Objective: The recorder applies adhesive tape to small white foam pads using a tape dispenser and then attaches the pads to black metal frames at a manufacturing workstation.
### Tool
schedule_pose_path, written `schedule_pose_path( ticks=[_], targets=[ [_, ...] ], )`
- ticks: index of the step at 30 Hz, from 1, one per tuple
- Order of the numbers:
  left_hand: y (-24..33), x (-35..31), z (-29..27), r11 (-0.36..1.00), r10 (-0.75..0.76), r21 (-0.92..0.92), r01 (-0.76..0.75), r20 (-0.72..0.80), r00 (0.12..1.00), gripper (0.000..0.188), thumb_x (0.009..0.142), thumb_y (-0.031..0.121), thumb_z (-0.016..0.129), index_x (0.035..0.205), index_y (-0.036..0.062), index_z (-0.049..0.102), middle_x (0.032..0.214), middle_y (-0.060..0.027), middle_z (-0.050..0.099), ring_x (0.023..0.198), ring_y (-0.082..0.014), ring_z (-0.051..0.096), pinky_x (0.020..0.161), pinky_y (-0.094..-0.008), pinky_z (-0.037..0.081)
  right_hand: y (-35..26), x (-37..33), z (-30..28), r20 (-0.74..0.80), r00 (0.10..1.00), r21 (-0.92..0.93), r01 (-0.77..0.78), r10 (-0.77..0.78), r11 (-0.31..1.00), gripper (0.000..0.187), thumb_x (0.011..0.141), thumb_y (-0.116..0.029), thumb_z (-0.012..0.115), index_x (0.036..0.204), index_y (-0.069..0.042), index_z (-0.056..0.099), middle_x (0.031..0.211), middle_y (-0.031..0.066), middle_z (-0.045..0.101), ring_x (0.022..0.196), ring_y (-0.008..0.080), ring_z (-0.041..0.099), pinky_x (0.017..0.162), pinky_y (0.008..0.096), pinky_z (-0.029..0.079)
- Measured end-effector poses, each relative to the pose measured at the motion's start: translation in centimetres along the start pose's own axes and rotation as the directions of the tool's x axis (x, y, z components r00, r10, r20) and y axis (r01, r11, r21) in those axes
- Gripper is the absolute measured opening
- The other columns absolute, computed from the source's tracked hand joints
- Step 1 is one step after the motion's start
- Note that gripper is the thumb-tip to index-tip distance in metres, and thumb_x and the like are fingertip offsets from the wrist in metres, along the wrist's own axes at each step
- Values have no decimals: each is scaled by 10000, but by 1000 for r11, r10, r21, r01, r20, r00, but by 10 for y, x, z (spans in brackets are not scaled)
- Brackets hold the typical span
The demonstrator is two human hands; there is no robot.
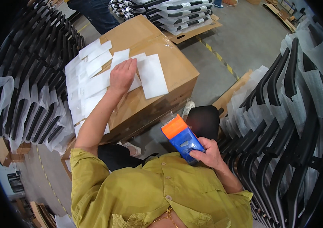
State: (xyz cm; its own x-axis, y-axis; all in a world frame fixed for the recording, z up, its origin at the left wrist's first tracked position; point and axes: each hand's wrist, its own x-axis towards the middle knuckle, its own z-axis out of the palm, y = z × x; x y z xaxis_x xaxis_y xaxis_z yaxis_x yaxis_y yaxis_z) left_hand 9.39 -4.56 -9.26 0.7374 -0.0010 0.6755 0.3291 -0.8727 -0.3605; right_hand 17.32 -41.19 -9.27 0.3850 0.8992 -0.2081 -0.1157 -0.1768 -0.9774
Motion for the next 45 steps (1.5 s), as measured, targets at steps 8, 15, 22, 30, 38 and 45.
schedule_pose_path(
  ticks=[8, 15, 22, 30, 38, 45],
  targets=[
    [4, -3, 9, 976, -158, -109, 189, 241, 958, 173, 689, 82, 507, 860, 58, 523, 731, -53, 533, 699, -182, 550, 648, -302, 448, 1, 1, 2, 23, 999, 25, -36, 35, 999, 257, 697, -189, 678, 820, 12, 577, 678, 10, 576, 609, 43, 488, 545, 200, 404],
    [23, -13, -11, 962, 76, -272, 2, 276, 958, 259, 697, 55, 508, 955, 44, 532, 925, -85, 575, 864, -210, 548, 773, -324, 420, -5, 10, 2, 2, 999, 71, 45, -45, 996, 253, 710, -194, 662, 825, 14, 575, 725, 22, 592, 648, 49, 497, 580, 196, 409],
    [29, -18, -14, 956, 105, -295, 6, 360, 927, 272, 708, 83, 496, 972, 22, 518, 965, -107, 565, 895, -238, 542, 756, -332, 438, -29, 73, 30, -177, 959, 500, 281, -221, 819, 341, 796, -186, 560, 1024, 62, 511, 916, 80, 589, 773, 105, 556, 708, 234, 444],
    [25, -16, -8, 931, 11, -355, 81, 249, 968, 254, 704, 79, 496, 951, 22, 492, 864, -97, 546, 784, -222, 559, 620, -306, 481, -49, 140, 48, -246, 954, 491, 273, -169, 827, 292, 824, -230, 557, 972, 21, 544, 875, 65, 606, 731, 110, 586, 685, 232, 467],
    [-20, 14, -31, 559, -719, -566, 606, 34, 695, 190, 735, 57, 567, 923, 43, 589, 743, -111, 613, 612, -223, 598, 575, -285, 482, -61, 147, 49, -210, 972, 426, 191, -109, 885, 308, 815, -252, 571, 951, 24, 552, 827, 71, 609, 672, 112, 586, 644, 235, 471],
    [-80, 15, -73, 299, -892, -729, 616, 15, 451, 195, 764, 24, 541, 946, -20, 592, 837, -54, 637, 735, -70, 579, 691, -199, 463, -62, 148, 48, -180, 979, 429, 163, -93, 888, 309, 804, -251, 588, 937, 28, 562, 822, 67, 604, 672, 102, 569, 645, 231, 459]
  ],
)
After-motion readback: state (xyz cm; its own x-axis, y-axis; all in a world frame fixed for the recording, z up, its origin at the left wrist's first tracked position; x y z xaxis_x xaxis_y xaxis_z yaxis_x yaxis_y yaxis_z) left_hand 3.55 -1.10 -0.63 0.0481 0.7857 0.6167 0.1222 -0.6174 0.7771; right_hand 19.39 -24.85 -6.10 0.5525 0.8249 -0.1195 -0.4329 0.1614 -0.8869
